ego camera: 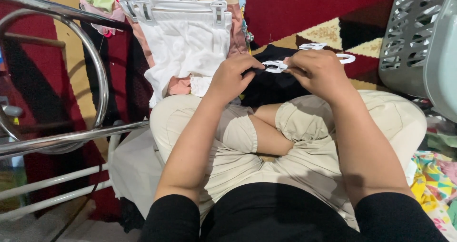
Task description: Hanging small baby garments onto plastic hangers while sitting on the floor.
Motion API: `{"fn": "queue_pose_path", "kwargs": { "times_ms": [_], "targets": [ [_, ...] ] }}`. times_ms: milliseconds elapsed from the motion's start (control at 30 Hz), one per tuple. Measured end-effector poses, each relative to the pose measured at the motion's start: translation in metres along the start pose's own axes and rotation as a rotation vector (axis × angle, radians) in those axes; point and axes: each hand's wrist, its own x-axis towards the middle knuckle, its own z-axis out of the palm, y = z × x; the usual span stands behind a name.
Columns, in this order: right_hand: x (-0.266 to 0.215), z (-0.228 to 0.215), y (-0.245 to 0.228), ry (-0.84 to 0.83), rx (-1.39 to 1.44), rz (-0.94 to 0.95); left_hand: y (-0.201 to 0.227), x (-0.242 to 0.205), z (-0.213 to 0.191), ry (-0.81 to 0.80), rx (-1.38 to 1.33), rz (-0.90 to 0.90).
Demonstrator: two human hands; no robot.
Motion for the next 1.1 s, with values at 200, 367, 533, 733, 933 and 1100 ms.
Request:
{"fn": "queue_pose_path", "kwargs": {
  "times_ms": [200, 367, 533, 733, 933, 1100],
  "targets": [
    [-0.001, 0.003, 0.000, 0.004, -0.018, -0.015, -0.001, 0.001, 0.003, 0.053, -0.081, -0.038],
    [-0.001, 0.005, 0.002, 0.004, 0.051, 0.011, 0.003, 0.001, 0.000, 0.050, -0.103, -0.048],
    [0.000, 0.001, 0.003, 0.013, 0.106, -0.001, 0.005, 0.003, -0.001, 0.091, -0.232, -0.066],
    [-0.001, 0.007, 0.005, -0.016, 0.147, 0.027, 0.003, 0.002, 0.003, 0.069, -0.233, -0.057],
    [0.000, 0.008, 0.005, -0.028, 0.172, 0.039, 0.002, 0.002, 0.006, 0.088, -0.242, -0.053],
    [0.000, 0.012, 0.007, -0.059, 0.178, 0.051, 0.006, 0.004, 0.007, 0.093, -0.146, -0.026]
  ]
}}
